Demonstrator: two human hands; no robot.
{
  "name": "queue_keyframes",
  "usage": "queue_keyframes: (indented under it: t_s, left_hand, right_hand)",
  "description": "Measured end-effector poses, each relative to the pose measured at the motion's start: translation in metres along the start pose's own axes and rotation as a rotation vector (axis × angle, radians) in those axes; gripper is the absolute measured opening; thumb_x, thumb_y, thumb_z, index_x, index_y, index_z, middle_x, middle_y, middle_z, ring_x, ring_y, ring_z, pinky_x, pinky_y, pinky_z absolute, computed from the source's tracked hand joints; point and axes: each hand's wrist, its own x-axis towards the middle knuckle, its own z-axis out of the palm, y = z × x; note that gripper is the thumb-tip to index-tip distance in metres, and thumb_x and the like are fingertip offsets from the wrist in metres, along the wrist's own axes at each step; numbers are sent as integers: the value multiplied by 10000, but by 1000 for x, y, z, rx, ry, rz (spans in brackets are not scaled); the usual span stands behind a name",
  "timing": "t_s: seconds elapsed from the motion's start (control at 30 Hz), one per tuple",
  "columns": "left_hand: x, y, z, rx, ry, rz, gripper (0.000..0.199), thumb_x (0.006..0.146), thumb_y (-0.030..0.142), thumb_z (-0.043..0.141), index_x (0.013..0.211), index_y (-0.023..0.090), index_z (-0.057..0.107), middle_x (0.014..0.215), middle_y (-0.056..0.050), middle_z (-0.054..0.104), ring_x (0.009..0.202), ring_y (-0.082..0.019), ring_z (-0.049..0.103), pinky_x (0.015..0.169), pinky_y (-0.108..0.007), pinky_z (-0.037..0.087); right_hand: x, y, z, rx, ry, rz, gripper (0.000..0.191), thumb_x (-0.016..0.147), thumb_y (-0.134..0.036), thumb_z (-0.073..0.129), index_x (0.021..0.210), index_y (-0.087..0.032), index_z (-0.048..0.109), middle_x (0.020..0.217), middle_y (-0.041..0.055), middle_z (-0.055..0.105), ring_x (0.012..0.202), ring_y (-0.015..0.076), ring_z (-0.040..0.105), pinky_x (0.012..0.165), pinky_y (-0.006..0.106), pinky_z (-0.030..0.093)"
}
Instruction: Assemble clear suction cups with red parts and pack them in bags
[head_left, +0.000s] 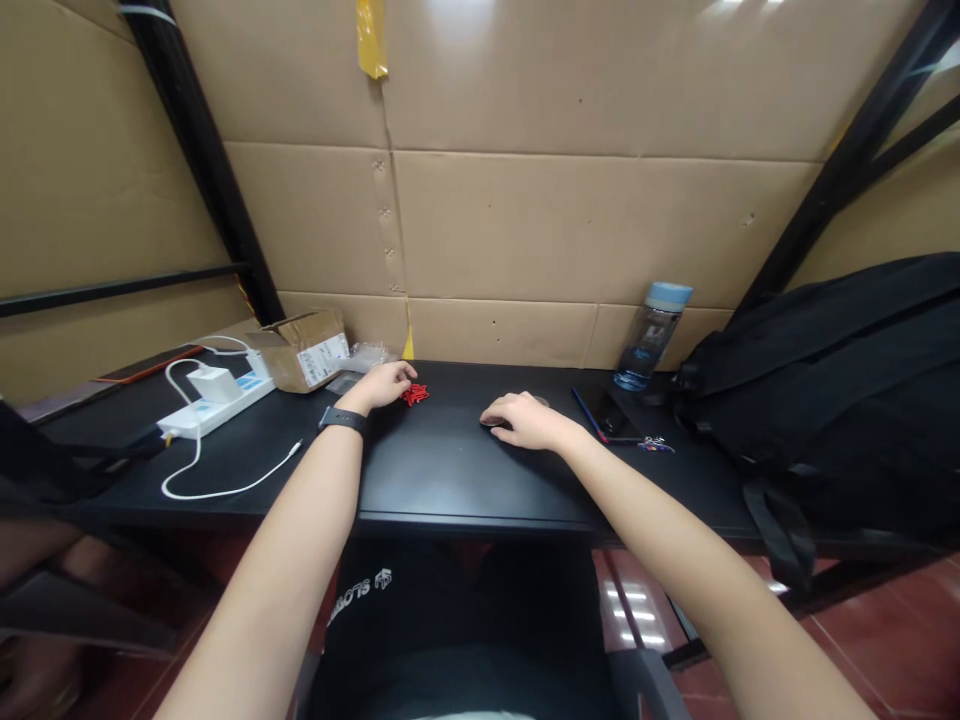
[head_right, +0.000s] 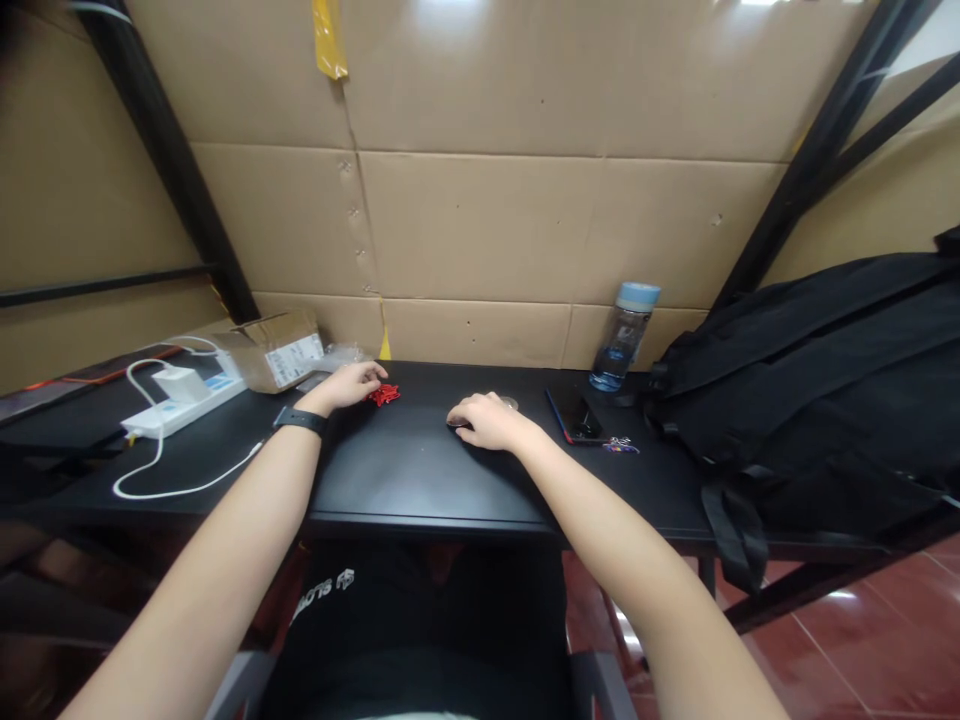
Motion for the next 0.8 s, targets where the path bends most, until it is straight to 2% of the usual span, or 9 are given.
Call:
queue_keyframes:
  t_s: [0.1,0.2,0.3,0.37,0.43,0.57,0.67,0.73,0.8]
  left_hand:
    - [0,3,-1,-15,26,-29,287,805,279,557,1034,165,688,775,-16,681,687,-162,616,667,-256,461]
    - [1,5,-2,-40,101,-66,313,825,307,555,1059,158,700,802,-30,693,680,-164,607,682,-270,471]
    - [2,8,-1,-77,157,-47,326,839,335,557,1058,150,712,834,-49,709,699,-176,615,710,-289,490]
    - [2,11,0,-86,169,-22,325,842,343,557,1044,148,720,839,-57,714,712,-187,621,728,-303,498]
    - [3,15,3,-82,176,2,310,838,338,562,1020,151,728,843,-62,718,723,-196,625,743,-316,503]
    - [4,25,8,-69,219,71,259,822,295,570,973,167,735,902,-72,725,789,-206,637,788,-331,507]
    - [4,33,12,-66,258,110,234,818,263,571,958,172,735,931,-75,719,837,-209,639,825,-335,509]
    - [4,37,14,-66,269,122,225,816,253,575,953,172,735,936,-75,713,848,-206,640,836,-333,513]
    - [4,39,15,-61,267,131,222,816,250,579,953,172,736,931,-73,707,843,-203,641,839,-331,517]
  right_hand:
    - [2,-3,4,-2,19,33,275,915,-148,603,1114,-279,740,1087,48,757,996,233,692,833,310,496]
    - [3,3,4,71,130,87,287,946,-170,580,1162,-279,734,1086,45,766,990,222,707,863,303,509]
    - [-1,24,-4,227,296,123,277,953,-195,577,1182,-249,724,1016,39,770,886,197,716,857,306,528]
    - [-7,44,-13,327,432,210,246,934,-229,603,1146,-220,728,971,44,761,789,185,694,792,310,547]
    - [-17,65,-22,470,492,324,238,887,-243,645,1106,-198,728,971,53,752,711,171,666,695,298,559]
    - [-36,90,-32,699,450,477,253,806,-233,700,1049,-171,733,1018,75,737,645,137,612,595,267,540]
    - [-39,94,-26,767,389,481,270,792,-241,711,1051,-167,735,1026,78,728,720,148,628,623,256,540]
    - [-37,95,-19,723,308,475,264,804,-253,704,1052,-169,736,966,64,732,717,150,627,625,254,527]
    - [-33,97,-13,564,196,476,217,821,-255,694,1016,-177,750,868,41,731,696,151,619,637,258,506]
